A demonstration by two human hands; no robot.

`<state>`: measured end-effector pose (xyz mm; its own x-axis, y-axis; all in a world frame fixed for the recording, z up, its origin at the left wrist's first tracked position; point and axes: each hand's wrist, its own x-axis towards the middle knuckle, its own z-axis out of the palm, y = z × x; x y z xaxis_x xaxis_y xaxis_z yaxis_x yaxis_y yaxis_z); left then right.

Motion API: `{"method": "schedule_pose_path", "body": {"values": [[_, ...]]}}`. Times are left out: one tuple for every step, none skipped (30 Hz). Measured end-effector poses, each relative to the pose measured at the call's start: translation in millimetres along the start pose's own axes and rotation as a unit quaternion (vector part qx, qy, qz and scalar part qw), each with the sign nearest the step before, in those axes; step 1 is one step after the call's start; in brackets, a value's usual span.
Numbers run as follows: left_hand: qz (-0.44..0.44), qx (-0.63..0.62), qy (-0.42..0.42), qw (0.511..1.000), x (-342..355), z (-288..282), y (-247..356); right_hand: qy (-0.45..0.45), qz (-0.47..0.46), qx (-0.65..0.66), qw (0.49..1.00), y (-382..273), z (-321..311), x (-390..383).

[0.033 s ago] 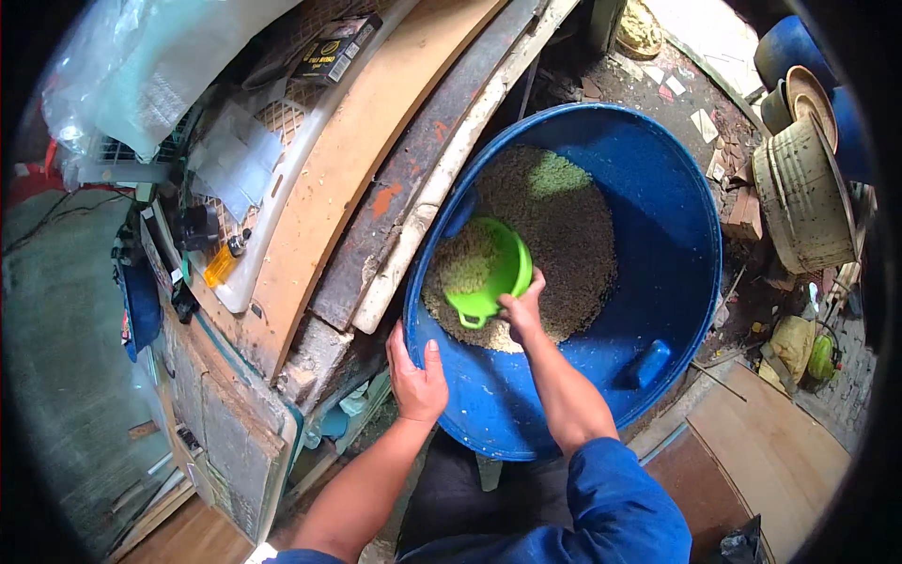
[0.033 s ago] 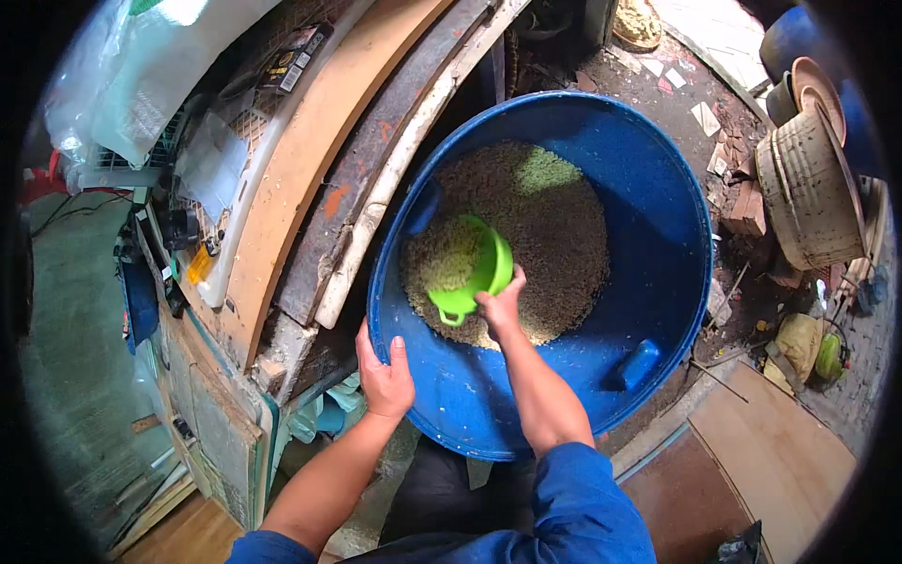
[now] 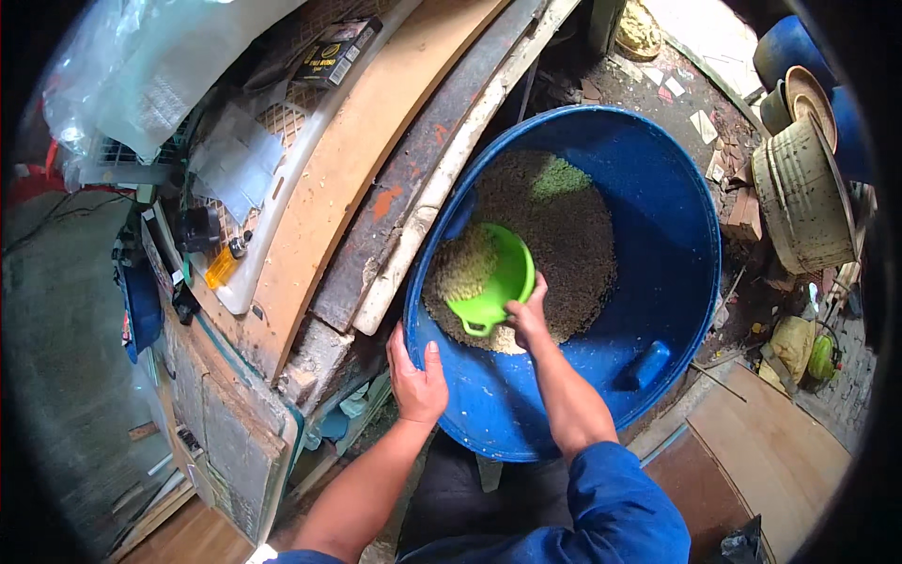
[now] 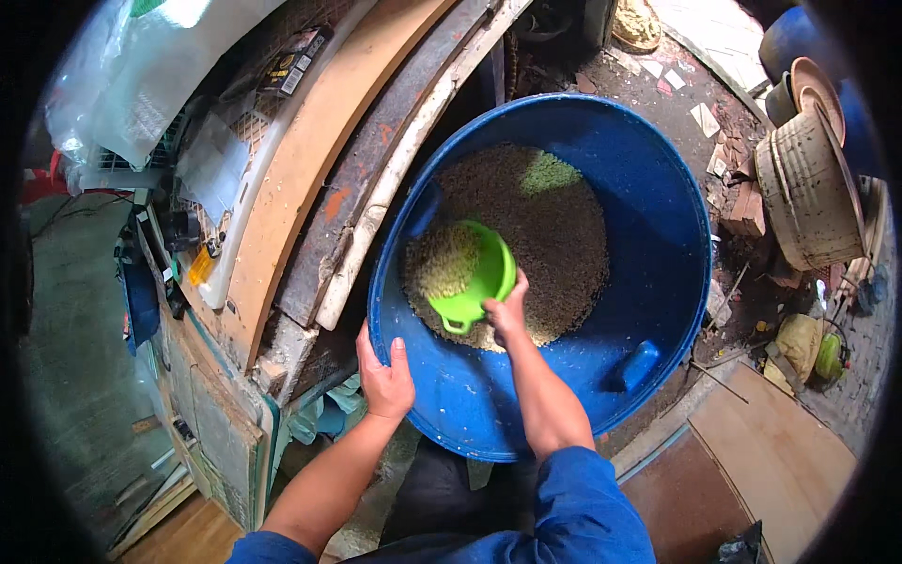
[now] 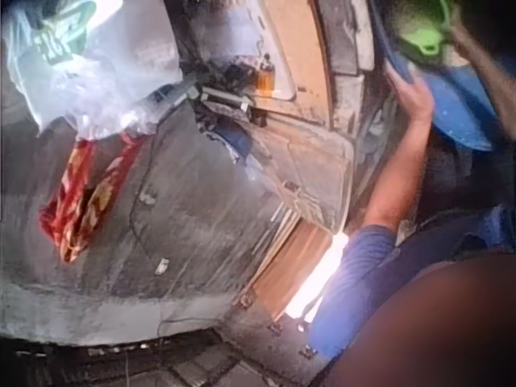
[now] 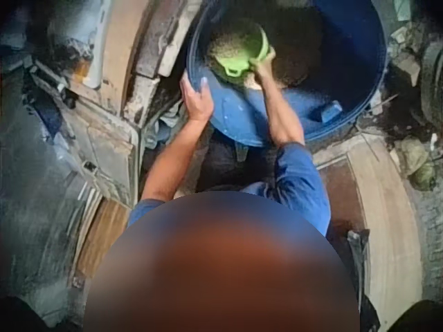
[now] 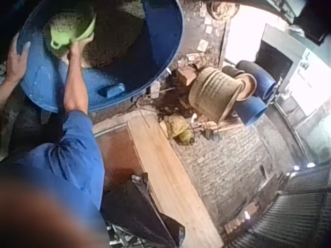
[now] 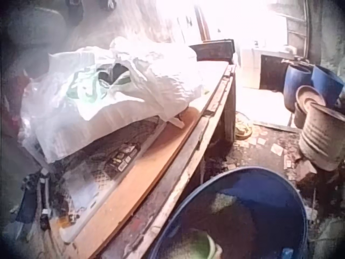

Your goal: The person scoops pieces of food from a blue barrel into a green bowl, transfers the food into a clear plastic bag positioned in a wooden frame, and seals the bag by hand using a small tool.

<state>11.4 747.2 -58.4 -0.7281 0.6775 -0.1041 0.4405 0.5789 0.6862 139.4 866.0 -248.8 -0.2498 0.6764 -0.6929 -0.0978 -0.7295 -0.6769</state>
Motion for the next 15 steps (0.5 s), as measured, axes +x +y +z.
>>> {"method": "schedule_pose_path", "body": {"values": [[0.005,0.001,0.0,1.0,-2,-1,1,-0.025,-0.016,0.021,0.999,2,-16,-1],[0.004,0.004,0.0,1.0,-2,1,2,-0.036,-0.029,0.01,0.999,-2,-24,-6],[0.004,0.0,-0.001,1.0,0,1,1,-0.047,-0.042,-0.001,0.998,-4,-27,-9],[0.003,-0.003,-0.001,1.0,2,2,0,-0.045,-0.024,-0.021,0.999,-5,-24,-7],[0.001,-0.008,-0.006,1.0,1,2,1,-0.044,-0.024,-0.045,0.998,-7,-19,-5],[0.001,-0.007,-0.005,1.0,0,2,1,-0.042,-0.03,-0.073,0.996,-10,-16,-3],[0.0,-0.005,-0.004,1.0,-2,3,0,-0.04,-0.036,-0.1,0.994,-12,-15,-4],[0.002,-0.003,0.001,1.0,1,3,0,-0.039,-0.068,-0.116,0.99,-9,-12,-3],[0.001,-0.003,-0.001,1.0,1,3,0,-0.019,-0.08,-0.109,0.991,-7,-13,-3],[0.0,-0.003,-0.003,1.0,1,3,0,0.0,-0.092,-0.103,0.99,-6,-15,-4],[-0.003,-0.002,-0.003,1.0,0,2,-1,0.017,-0.102,-0.096,0.99,-5,-13,-7],[0.001,-0.004,-0.008,1.0,0,2,2,0.042,-0.15,-0.125,0.98,5,-22,-1],[0.004,-0.007,-0.012,1.0,1,3,5,0.09,-0.173,-0.182,0.964,13,-33,3],[0.0,-0.004,-0.008,1.0,0,2,2,0.138,-0.169,-0.232,0.948,11,-25,-1],[-0.004,0.0,-0.007,1.0,0,2,0,0.189,-0.165,-0.281,0.926,9,-20,-7]]}}
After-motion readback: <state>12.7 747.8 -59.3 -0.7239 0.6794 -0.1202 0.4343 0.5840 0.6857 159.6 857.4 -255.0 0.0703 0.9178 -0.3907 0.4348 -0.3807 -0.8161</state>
